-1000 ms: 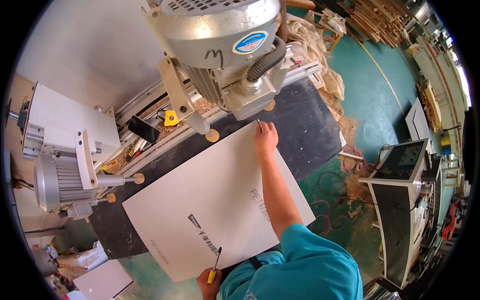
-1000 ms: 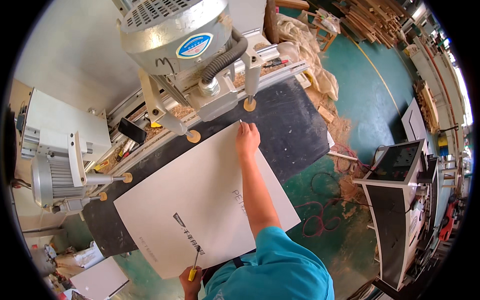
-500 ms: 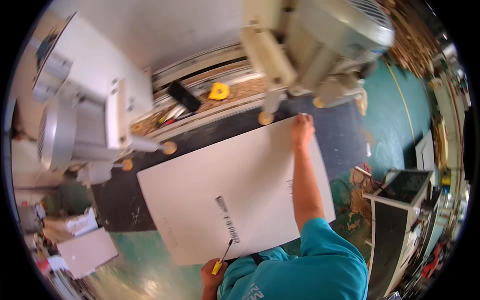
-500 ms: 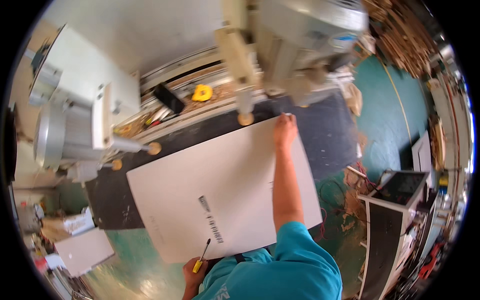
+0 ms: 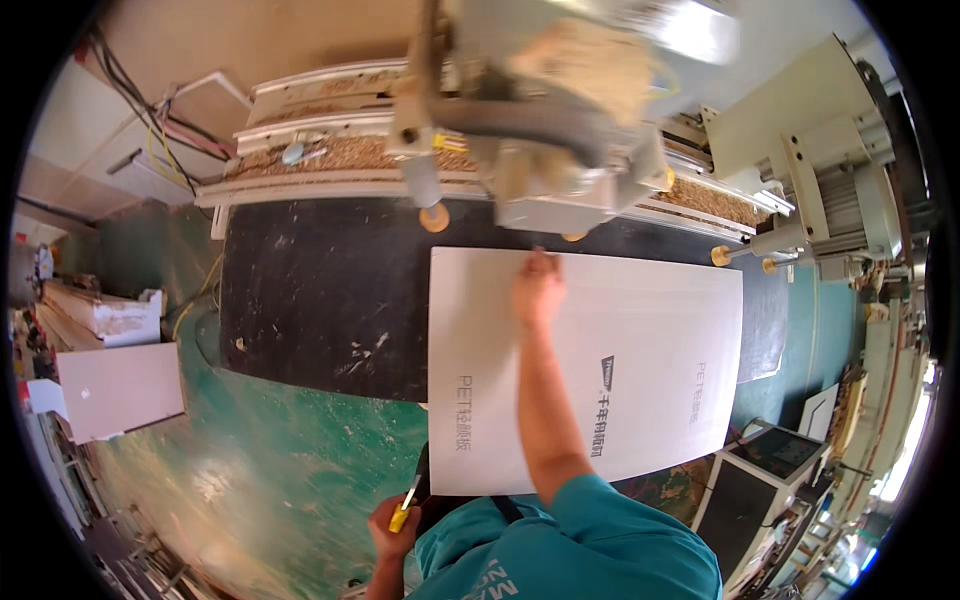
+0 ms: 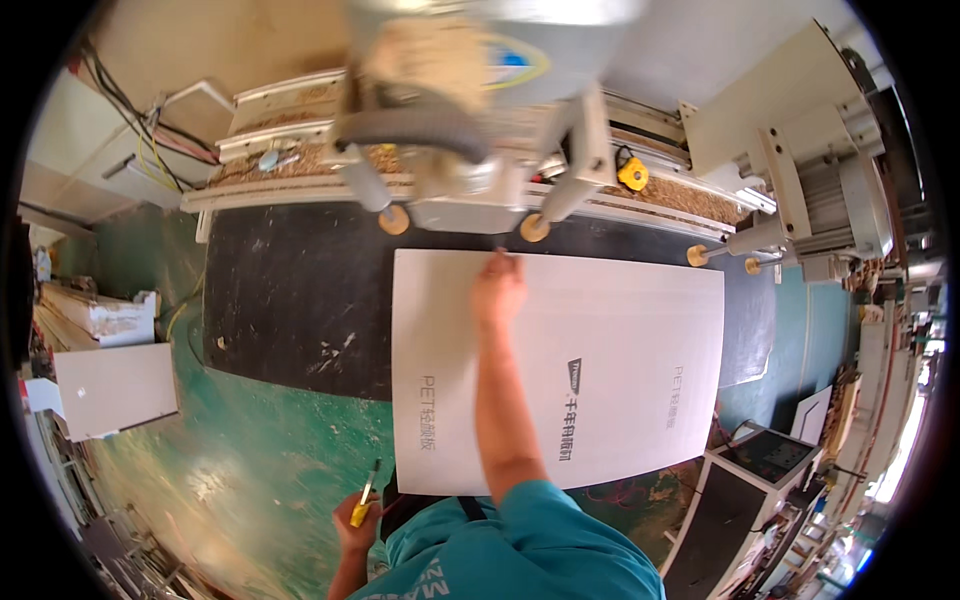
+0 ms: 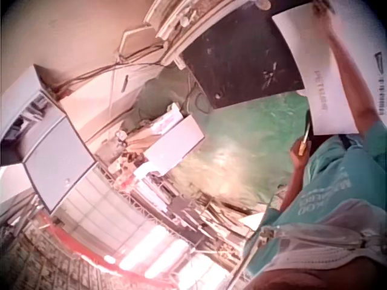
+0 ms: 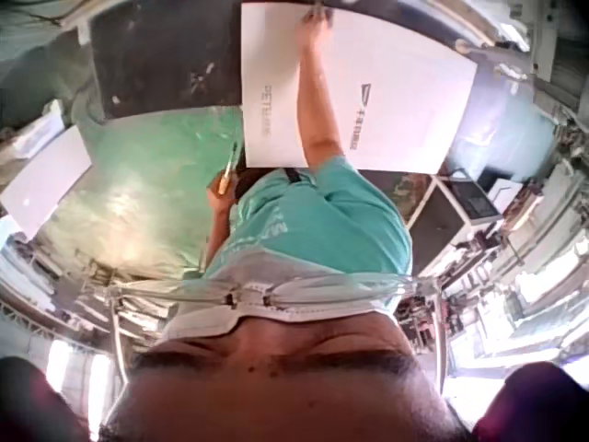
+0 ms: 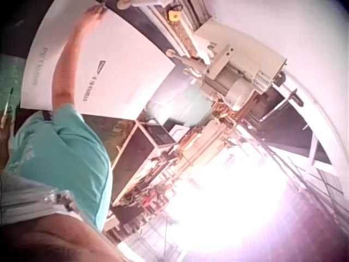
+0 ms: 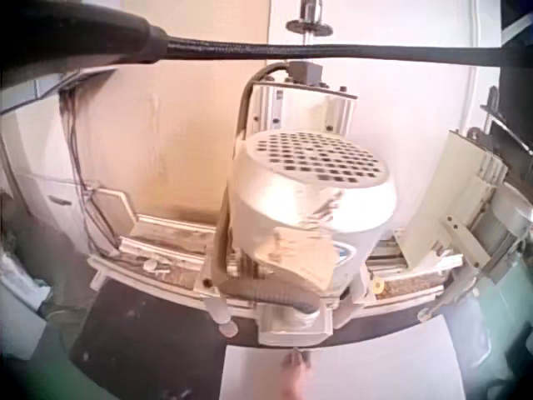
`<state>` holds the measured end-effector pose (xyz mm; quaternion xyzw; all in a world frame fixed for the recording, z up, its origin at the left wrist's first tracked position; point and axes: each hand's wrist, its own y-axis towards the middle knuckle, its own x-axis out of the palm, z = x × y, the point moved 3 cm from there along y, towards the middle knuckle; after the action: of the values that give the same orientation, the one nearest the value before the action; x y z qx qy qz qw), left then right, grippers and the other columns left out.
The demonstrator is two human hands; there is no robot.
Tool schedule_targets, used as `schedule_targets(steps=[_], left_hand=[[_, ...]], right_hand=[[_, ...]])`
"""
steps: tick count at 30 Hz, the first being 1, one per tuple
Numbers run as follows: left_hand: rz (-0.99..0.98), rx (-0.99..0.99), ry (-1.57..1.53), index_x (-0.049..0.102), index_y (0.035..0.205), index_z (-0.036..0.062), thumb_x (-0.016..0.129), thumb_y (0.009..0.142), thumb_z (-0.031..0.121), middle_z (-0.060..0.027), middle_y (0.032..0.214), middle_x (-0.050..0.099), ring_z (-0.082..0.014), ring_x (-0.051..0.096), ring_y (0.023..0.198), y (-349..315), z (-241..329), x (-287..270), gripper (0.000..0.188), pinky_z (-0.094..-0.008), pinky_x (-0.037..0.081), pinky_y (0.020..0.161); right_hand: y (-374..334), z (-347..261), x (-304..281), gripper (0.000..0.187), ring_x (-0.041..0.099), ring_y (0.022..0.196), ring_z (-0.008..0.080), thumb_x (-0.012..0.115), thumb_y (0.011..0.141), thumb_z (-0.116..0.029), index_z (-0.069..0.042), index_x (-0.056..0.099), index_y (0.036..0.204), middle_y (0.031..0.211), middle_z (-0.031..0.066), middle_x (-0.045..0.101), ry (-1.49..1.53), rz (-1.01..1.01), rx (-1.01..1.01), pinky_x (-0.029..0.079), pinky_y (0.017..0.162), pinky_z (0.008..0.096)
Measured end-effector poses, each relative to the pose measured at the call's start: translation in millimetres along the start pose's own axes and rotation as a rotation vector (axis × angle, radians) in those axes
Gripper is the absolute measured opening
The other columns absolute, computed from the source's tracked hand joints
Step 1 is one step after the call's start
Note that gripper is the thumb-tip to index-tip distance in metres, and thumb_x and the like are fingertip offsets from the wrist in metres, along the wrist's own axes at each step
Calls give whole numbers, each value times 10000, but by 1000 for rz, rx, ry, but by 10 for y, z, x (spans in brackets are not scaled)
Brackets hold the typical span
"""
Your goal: The person cleans a large white board on a woodworking machine, using a cloth to wipe different parts of the surface, moving the board onto a stack of other boards, and returning to the machine to clean another board.
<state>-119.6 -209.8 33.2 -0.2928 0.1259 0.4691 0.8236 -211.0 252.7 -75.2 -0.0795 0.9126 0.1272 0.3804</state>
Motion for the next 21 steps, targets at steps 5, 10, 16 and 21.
schedule_targets(steps=[5, 10, 16, 21], left_hand=[[80, -80, -30, 694, 855, 21, 712, 733, 97, -137, 770, 688, -261, 685, 702, -28, -225, -398, 145, -351, 532, 671], [162, -95, -123, 691, 850, 32, 712, 731, 104, -133, 768, 683, -271, 677, 698, -20, -315, -583, 140, -361, 526, 676], [181, -156, -118, 689, 857, 29, 706, 752, 113, -131, 759, 668, -280, 660, 692, -138, -441, -558, 136, -365, 514, 666], [263, -157, -100, 686, 881, 31, 705, 760, 113, -126, 764, 661, -261, 640, 685, -308, -346, -442, 148, -355, 501, 665]], right_hand=[[-934, -1265, 1010, 101, 644, 820, 361, 620, 836, -115, -81, 665, 919, 894, 159, 646, 74, -258, -410, 530, 702, 453], [-489, -724, 796, 98, 620, 796, 351, 615, 851, -76, -91, 682, 921, 850, 147, 623, -35, 120, -371, 519, 679, 460], [-346, -1020, 683, 62, 601, 709, 315, 645, 832, -77, -88, 677, 883, 781, 104, 582, 135, -107, -650, 497, 601, 430], [-978, -662, 410, 216, 636, 835, 288, 678, 797, -90, -138, 703, 1006, 848, 86, 625, 82, -441, -845, 531, 668, 404]])
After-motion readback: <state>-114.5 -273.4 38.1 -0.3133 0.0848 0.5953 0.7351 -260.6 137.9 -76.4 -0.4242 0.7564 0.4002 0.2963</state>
